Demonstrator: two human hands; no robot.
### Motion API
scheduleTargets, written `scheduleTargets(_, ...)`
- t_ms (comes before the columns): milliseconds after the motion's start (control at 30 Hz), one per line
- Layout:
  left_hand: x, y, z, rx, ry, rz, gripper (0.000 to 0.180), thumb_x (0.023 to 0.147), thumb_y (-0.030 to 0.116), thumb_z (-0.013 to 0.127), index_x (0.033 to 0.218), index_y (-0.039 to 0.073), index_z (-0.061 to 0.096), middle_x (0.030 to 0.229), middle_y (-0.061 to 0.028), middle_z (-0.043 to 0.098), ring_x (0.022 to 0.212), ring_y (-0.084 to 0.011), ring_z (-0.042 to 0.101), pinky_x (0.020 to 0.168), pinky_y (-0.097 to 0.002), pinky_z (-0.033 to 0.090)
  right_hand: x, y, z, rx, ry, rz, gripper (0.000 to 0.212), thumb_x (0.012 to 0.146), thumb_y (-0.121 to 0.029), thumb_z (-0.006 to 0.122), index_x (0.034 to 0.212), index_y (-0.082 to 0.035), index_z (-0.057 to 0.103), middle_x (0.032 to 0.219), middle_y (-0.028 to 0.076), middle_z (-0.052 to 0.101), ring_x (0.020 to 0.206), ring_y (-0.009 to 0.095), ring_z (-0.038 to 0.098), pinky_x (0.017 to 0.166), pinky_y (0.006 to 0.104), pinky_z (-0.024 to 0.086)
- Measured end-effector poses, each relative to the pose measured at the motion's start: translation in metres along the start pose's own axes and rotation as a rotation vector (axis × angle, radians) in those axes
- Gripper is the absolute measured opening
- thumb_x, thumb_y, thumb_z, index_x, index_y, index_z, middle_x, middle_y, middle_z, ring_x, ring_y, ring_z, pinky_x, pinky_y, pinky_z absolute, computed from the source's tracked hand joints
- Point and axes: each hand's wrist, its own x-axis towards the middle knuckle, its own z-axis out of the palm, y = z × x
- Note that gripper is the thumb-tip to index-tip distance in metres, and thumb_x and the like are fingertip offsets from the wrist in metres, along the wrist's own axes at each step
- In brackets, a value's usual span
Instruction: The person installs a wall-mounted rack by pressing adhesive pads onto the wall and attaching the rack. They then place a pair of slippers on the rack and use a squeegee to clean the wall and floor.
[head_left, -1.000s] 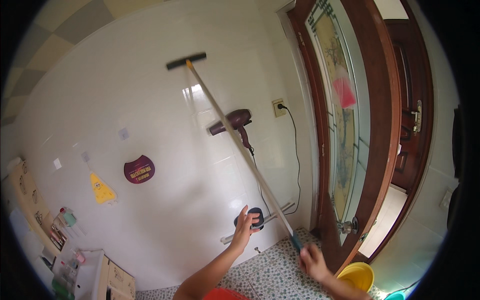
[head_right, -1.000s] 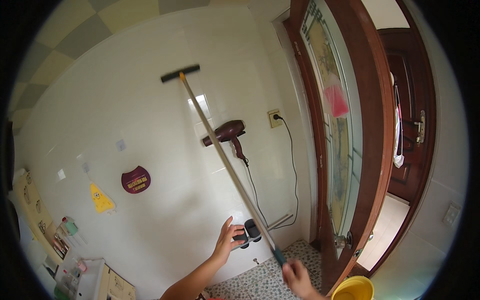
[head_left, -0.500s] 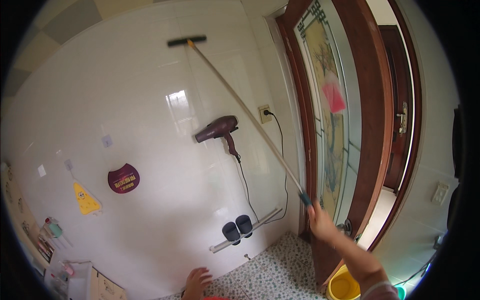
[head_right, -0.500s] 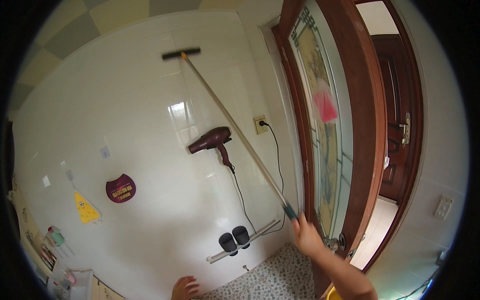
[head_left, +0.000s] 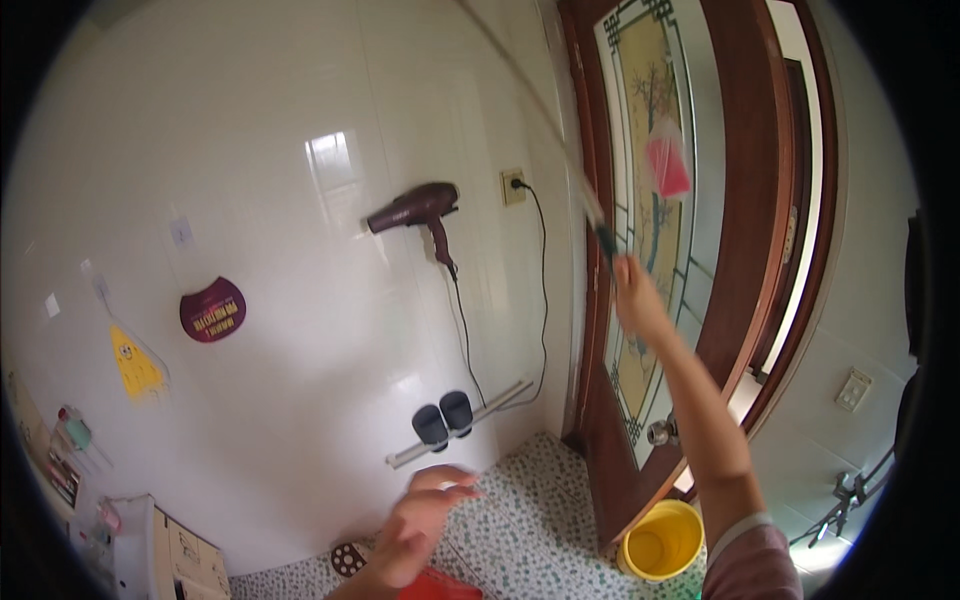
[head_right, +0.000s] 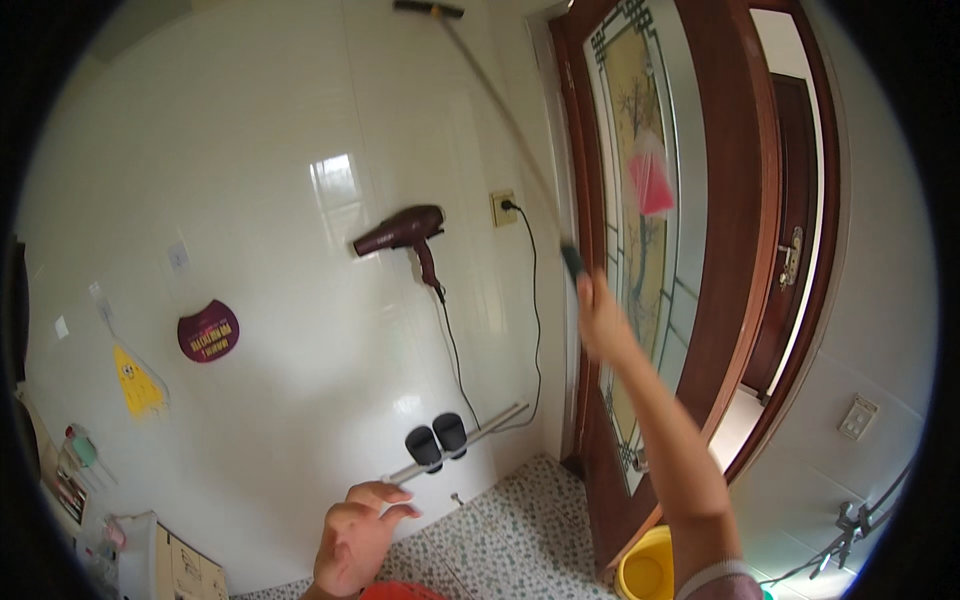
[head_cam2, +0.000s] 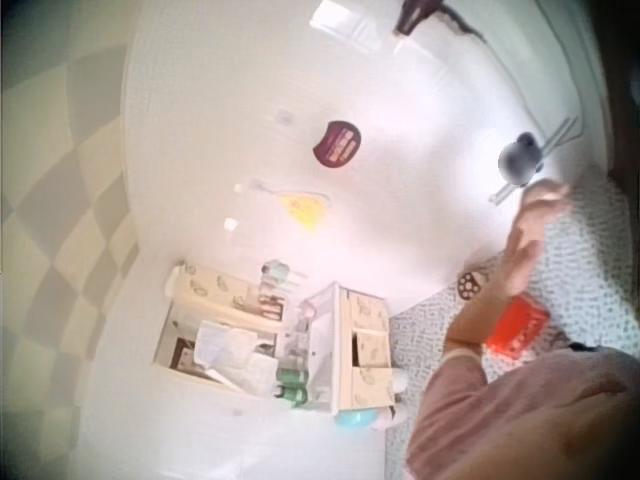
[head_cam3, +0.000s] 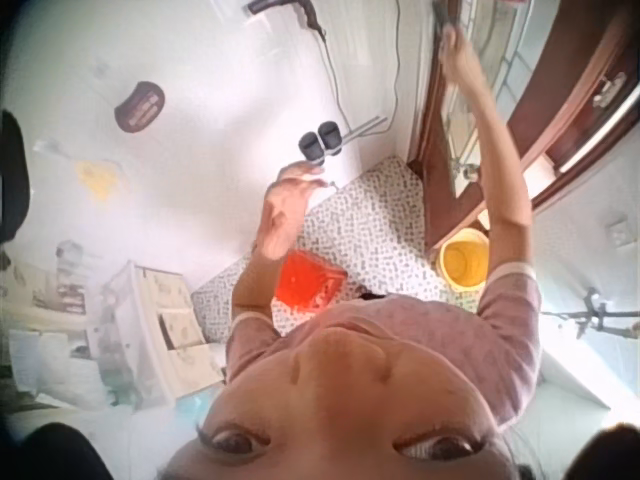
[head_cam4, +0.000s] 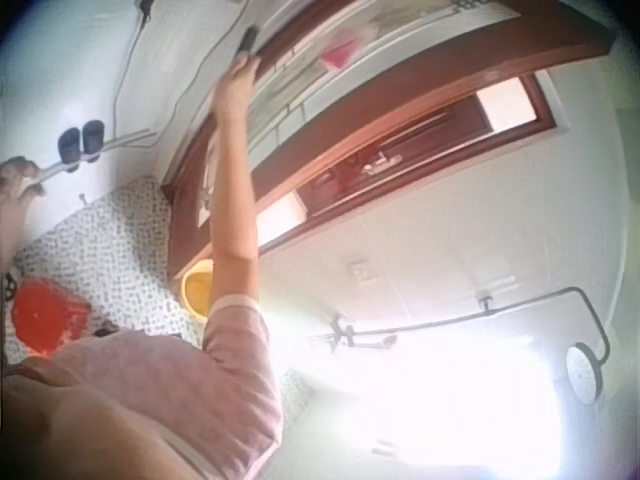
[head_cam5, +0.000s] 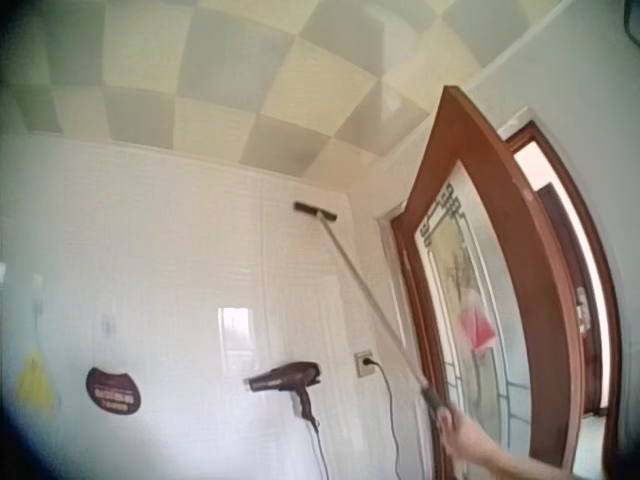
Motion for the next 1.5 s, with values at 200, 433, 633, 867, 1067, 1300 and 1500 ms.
scheduleTargets(200,0.049,0.021,0.101,-0.315,-0.103,0.208,0.029,0.088,0.03,0.035,0.105,0.013,0.051,0.114,-0.0215,0.039,0.111,-0.0309,0.037,0.09,-0.0428,0.034,0.04,0.007,-0.001,0.268,-0.151,-0.021,0.037,0.09,-0.042,0.028,0.099,-0.007,0.036,0.049,0.006,0.041,0.032,0.016,0.043,0.026,0.0288,0.036)
scheduleTargets(433,0.078,-0.002,0.111,-0.351,-0.411,0.733,0.054,0.086,0.053,0.016,0.103,0.023,0.057,0.117,-0.0235,0.036,0.114,-0.0365,0.025,0.093,-0.0507,0.017,-0.177,0.144,0.049,0.192,-0.163,0.267,0.041,0.09,-0.037,0.03,0.111,-0.002,0.036,0.056,0.012,0.046,0.046,0.019,0.048,0.043,0.0318,0.035)
scheduleTargets(633,0.068,0.004,0.105,-0.3,-0.368,0.724,0.056,0.086,0.054,0.014,0.104,0.024,0.057,0.118,-0.0244,0.035,0.116,-0.0375,0.023,0.094,-0.0517,0.014,-0.188,0.149,0.046,0.453,-0.059,0.335,0.041,0.089,-0.037,0.036,0.106,-0.001,0.042,0.05,-0.002,0.036,0.039,0.006,0.036,0.035,0.0207,0.031)
scheduleTargets(867,0.056,0.01,0.11,-0.271,-0.363,0.683,0.056,0.086,0.054,0.014,0.106,0.025,0.057,0.119,-0.0249,0.035,0.117,-0.0383,0.022,0.095,-0.0524,0.013,-0.038,0.027,-0.003,0.372,-0.09,0.157,0.037,0.089,-0.04,0.034,0.099,-0.006,0.045,0.045,0.0,0.038,0.028,0.009,0.033,0.027,0.0237,0.027)
scheduleTargets(1067,0.052,0.01,0.112,-0.268,-0.357,0.671,0.056,0.086,0.055,0.014,0.107,0.026,0.056,0.12,-0.0254,0.034,0.118,-0.039,0.02,0.095,-0.0531,0.012,-0.027,0.025,-0.004,0.25,-0.113,0.054,0.034,0.089,-0.032,0.036,0.107,-0.004,0.038,0.055,0.004,0.044,0.035,0.013,0.039,0.031,0.0269,0.033)
scheduleTargets(1300,0.056,0.011,0.109,-0.245,-0.336,0.709,0.056,0.085,0.055,0.013,0.108,0.026,0.056,0.121,-0.026,0.034,0.119,-0.0398,0.018,0.095,-0.0539,0.011,-0.262,0.142,0.028,0.211,-0.19,0.233,0.037,0.09,-0.032,0.035,0.107,0.0,0.043,0.051,0.002,0.041,0.041,0.008,0.04,0.038,0.0212,0.032)
scheduleTargets(1500,0.047,0.017,0.101,-0.192,-0.381,0.591,0.057,0.082,0.061,0.013,0.112,0.031,0.053,0.122,-0.025,0.034,0.119,-0.0414,0.014,0.095,-0.0543,0.011,-0.234,0.139,0.019,0.379,-0.033,0.41,0.035,0.09,-0.029,0.038,0.107,0.001,0.046,0.05,-0.003,0.038,0.04,0.004,0.036,0.035,0.0188,0.03)
